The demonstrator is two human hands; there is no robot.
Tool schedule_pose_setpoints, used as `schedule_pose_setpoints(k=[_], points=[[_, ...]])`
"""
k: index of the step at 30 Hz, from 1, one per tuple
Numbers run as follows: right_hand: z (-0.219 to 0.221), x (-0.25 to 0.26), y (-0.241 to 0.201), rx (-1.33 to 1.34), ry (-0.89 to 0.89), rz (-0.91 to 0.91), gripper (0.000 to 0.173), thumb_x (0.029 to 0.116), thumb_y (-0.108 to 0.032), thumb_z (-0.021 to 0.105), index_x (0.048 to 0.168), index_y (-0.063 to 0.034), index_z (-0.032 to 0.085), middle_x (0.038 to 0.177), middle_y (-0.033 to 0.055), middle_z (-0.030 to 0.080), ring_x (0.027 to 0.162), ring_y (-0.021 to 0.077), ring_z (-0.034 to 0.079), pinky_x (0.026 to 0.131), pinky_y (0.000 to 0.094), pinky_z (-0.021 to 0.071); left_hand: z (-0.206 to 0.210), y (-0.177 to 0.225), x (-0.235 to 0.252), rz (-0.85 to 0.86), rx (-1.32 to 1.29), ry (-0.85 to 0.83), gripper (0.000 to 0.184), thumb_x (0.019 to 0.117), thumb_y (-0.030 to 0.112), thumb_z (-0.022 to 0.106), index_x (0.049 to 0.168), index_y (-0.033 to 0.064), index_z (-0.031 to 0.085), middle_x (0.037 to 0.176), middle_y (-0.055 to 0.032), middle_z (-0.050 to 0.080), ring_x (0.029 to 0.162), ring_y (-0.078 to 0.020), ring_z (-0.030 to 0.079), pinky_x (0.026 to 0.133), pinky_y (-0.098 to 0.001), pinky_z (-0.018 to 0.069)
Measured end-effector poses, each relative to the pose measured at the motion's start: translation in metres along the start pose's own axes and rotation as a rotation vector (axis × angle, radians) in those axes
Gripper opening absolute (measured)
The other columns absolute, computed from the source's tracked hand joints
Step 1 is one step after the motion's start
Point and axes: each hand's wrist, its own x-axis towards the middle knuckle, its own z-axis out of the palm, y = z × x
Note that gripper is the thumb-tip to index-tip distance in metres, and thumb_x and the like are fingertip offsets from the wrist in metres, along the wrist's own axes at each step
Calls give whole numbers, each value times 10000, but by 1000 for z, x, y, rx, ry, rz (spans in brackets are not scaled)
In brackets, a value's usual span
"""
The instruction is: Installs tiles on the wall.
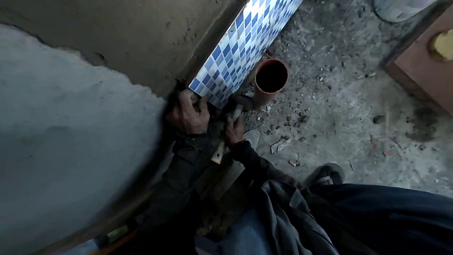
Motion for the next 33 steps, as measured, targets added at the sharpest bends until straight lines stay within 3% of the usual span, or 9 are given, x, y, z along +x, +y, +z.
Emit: schedule_pose_setpoints(k=[5, 11, 17, 22, 24, 27, 28, 31, 33], points=[[-35, 7, 6, -132, -47, -58, 555, 1040, -234, 604, 1534, -52, 428, 1281, 238, 647, 1076, 327, 680, 947, 513, 563, 4, -4, -1, 43, 13, 41, 453, 1022, 288, 620, 1279, -84, 613, 1179, -247, 709, 1065, -355, 709, 951, -485, 516], [-94, 6, -4, -430, -260, -153, 552, 1016, -212, 624, 1532, -100, 461, 1173, 209, 690, 912, 296, 707, 818, 490, 599, -1, 3, -2, 9, 8, 4, 459, 1022, 275, 619, 1303, -88, 602, 1221, -245, 697, 1111, -331, 696, 994, -452, 496], [-133, 59, -27, -848, -464, -380, 529, 980, -195, 676, 1479, -76, 547, 1217, 203, 707, 1045, 326, 713, 952, 541, 562, -8, 8, -3, -6, 22, -56, 464, 1040, 266, 591, 1339, -89, 569, 1269, -236, 678, 1156, -306, 681, 1013, -419, 485], [-135, 95, -24, -1012, -450, -559, 508, 970, -280, 685, 1441, -109, 600, 1214, 182, 722, 1110, 346, 702, 1014, 566, 532, 76, -66, 29, 441, -115, 636, 314, 884, 261, 775, 975, -21, 672, 822, -146, 749, 718, -240, 748, 654, -397, 596], [-138, 98, -18, -1081, -394, -697, 474, 970, -276, 668, 1399, -76, 629, 1209, 201, 716, 1091, 377, 703, 975, 584, 545, 66, -59, 24, 380, -91, 548, 324, 901, 276, 767, 984, -22, 673, 846, -148, 756, 748, -246, 757, 689, -398, 610], [-135, 93, -7, -1235, -215, -897, 471, 991, -261, 623, 1418, -61, 613, 1293, 217, 682, 1129, 429, 686, 873, 611, 565, -11, 13, 1, -21, 6, -87, 434, 1026, 222, 624, 1296, -116, 589, 1249, -255, 681, 1149, -315, 678, 1025, -414, 470], [-133, 92, -5, -1256, -155, -954, 460, 1008, -260, 605, 1423, -62, 610, 1298, 211, 682, 1130, 425, 687, 853, 602, 572, -14, 16, 1, -28, 26, -104, 446, 1031, 232, 614, 1312, -113, 582, 1272, -252, 674, 1166, -310, 674, 1031, -405, 469], [-130, 93, 5, -1246, -48, -1049, 414, 1021, -237, 592, 1390, -56, 638, 1259, 216, 697, 1087, 425, 702, 811, 586, 587, 52, -44, 15, 314, -71, 458, 378, 922, 282, 750, 1019, -75, 671, 901, -199, 751, 803, -280, 760, 747, -398, 609], [-131, 94, 5, -1243, -84, -1028, 425, 1011, -237, 598, 1388, -43, 629, 1265, 228, 687, 1104, 427, 694, 834, 585, 584, 56, -54, 19, 338, -73, 439, 361, 923, 288, 759, 1041, -40, 667, 913, -159, 759, 822, -247, 763, 756, -399, 613]])
